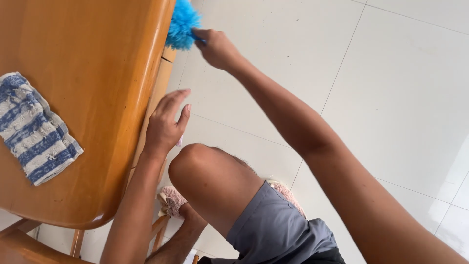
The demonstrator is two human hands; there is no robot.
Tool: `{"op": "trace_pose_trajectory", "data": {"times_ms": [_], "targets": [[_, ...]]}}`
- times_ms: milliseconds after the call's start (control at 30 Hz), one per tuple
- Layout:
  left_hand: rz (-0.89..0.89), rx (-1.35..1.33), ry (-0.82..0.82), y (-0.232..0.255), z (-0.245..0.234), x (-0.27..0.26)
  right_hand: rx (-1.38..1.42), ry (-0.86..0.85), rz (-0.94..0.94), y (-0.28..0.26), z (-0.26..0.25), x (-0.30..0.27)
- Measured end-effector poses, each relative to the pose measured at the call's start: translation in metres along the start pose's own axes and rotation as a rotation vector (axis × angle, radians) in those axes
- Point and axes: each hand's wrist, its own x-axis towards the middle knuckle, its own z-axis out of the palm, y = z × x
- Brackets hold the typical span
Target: Dusting and wiping wooden furniture including a table and several chairs using a feather duster and a cloth.
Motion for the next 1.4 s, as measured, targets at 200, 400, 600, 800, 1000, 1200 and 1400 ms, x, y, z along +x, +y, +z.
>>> {"op": "trace_pose_trajectory", "data": {"times_ms": [200, 400, 600, 800, 1000, 1200, 1400], "targets": [[0.208, 0.466, 0.050, 0.036, -0.068, 0.032, -0.605, -0.425, -0.138, 0.003, 0.086, 0.133], [-0.122, 0.526, 0.034, -0.029, -0.081, 0.005, 0.628, -0.097, 0.478, -0.041, 0.003, 0.014], [-0.275, 0.432, 0.049, -0.032, -0.074, 0.003, 0.614, 0.004, 0.364, -0.035, -0.018, -0.160], [-0.295, 0.409, 0.182, -0.040, -0.073, -0.002, 0.553, -0.161, 0.198, -0.061, 0.037, -0.062], [-0.334, 0.362, 0.179, -0.040, -0.075, -0.005, 0.803, -0.059, 0.383, -0.038, 0.077, 0.059], [-0.370, 0.316, 0.181, -0.039, -0.074, -0.004, 0.808, 0.108, 0.547, 0.022, 0.033, -0.064], [-0.401, 0.348, 0.171, -0.039, -0.072, -0.003, 0.627, 0.155, 0.462, 0.007, -0.008, -0.236]]}}
